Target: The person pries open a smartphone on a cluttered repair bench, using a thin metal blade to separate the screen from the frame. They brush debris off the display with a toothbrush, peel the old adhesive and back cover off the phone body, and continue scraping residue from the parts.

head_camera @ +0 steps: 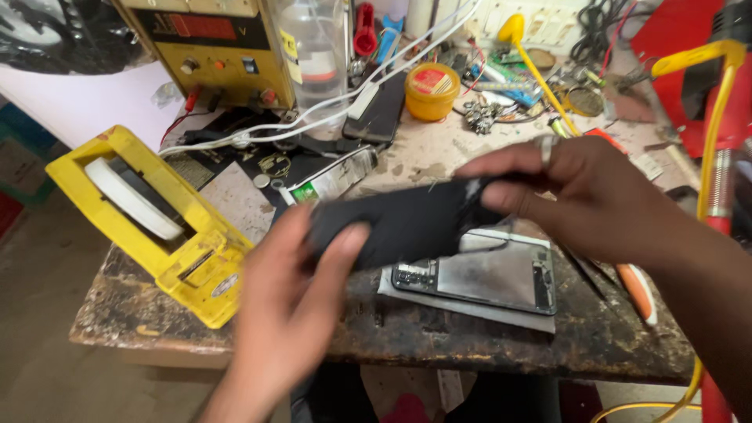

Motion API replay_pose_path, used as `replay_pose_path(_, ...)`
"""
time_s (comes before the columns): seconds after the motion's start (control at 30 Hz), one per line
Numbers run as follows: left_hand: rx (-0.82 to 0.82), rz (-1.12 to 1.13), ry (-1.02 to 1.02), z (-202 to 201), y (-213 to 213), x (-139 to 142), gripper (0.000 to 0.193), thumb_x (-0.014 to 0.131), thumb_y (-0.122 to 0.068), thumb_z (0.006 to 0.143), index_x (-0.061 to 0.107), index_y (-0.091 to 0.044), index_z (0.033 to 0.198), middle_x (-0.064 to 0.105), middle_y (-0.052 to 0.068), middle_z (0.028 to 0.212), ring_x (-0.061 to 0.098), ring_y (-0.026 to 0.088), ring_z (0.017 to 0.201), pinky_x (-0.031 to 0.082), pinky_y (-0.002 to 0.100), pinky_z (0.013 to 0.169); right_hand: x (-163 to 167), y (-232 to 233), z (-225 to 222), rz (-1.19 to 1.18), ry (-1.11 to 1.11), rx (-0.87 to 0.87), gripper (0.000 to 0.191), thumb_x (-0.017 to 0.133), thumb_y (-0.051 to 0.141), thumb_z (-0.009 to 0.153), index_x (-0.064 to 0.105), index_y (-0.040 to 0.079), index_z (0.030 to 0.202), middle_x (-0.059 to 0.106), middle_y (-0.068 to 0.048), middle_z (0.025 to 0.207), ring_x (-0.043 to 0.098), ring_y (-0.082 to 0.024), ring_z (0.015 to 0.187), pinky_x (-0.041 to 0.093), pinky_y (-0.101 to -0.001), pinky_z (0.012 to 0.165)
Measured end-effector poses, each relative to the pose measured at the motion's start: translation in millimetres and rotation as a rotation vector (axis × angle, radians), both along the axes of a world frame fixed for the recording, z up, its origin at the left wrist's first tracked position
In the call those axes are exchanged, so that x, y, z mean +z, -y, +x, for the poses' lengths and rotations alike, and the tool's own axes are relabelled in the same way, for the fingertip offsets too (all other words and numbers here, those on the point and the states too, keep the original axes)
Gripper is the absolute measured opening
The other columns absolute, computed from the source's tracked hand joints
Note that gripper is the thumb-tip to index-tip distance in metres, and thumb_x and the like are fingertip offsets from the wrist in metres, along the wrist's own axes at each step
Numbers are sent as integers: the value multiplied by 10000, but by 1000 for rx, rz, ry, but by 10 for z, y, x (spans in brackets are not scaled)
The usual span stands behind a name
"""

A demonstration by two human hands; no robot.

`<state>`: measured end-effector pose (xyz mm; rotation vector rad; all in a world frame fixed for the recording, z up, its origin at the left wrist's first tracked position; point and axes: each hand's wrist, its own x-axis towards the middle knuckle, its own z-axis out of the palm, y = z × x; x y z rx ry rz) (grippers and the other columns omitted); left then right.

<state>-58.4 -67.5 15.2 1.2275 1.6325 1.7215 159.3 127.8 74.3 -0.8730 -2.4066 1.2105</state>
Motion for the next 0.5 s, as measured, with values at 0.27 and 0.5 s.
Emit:
replay_pose_path(0.27,-2,-124,-604,-739,1060,-333,285,736,-247,949,718,-81,1179,776,63,1035,774,150,950,584,309,844,75,929,-208,615,-225,521,385,651,15,870,709,128,1233,774,-53,1086,758,-243,957,608,-353,803)
replay_pose_path(0.5,546,218,-162,-675,1291,-376,347,671,-280,1034,595,-23,1255,689,125,876,708,183,788,584,319,765,-339,1142,122,733,-257,429,427,701,-29,800,704,68,1216,754,-70,1026,747,-235,911,596,-358,769)
